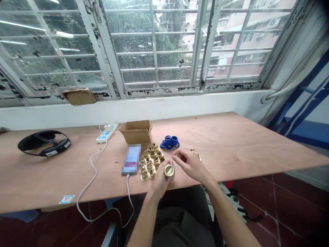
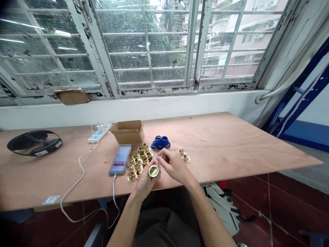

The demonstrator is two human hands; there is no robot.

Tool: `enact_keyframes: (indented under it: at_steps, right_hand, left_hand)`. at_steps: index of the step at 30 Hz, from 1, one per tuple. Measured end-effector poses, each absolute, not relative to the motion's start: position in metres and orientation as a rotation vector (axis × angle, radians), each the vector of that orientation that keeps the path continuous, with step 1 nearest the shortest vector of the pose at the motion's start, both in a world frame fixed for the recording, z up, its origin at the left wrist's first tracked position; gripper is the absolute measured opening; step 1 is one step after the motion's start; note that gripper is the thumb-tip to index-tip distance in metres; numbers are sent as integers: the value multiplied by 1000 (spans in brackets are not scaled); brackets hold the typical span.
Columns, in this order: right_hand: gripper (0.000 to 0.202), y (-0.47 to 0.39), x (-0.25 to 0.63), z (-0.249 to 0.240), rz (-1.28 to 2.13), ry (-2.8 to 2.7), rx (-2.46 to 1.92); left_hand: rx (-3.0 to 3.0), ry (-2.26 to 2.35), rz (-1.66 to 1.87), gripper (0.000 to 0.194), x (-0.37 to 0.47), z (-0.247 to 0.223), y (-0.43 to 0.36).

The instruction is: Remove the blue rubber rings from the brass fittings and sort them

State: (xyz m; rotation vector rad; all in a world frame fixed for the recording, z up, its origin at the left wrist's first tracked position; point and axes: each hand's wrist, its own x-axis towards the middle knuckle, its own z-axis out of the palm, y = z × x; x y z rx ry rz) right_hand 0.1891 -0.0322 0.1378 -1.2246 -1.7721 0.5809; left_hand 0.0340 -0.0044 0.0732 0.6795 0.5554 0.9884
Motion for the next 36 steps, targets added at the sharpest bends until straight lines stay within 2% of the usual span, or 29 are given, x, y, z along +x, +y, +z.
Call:
enact_keyframes:
  at_steps: [2, 6, 14, 21, 25, 29, 36]
  right_hand:
    - [21, -39, 191, 142, 642, -1898, -1200]
    - [6, -45, 191, 143, 638, -2067, -1236]
    - [15, -45, 181, 145, 603, -2140, -1222]
    - [13, -44, 174, 140, 714, -2064, -1192]
    - [13, -42, 173, 141, 906, -1890, -1076]
    - [20, -36, 173, 133, 1081, -1749, -1072]
    - [21, -27, 164, 120, 1082, -1541, -1099]
  left_hand:
    - [691, 523, 1031, 41, 35, 72, -4]
    - [673, 496, 1057, 37, 32, 72, -3]
    - [667, 575, 1104, 40, 31, 67, -2]
    - [693, 506, 1083, 44, 33, 71, -2]
    - [739, 468, 1126, 36, 30, 77, -7]
    - [766, 498, 1181, 41, 33, 77, -7]
    - [719, 639, 1280, 49, 42, 69, -4]
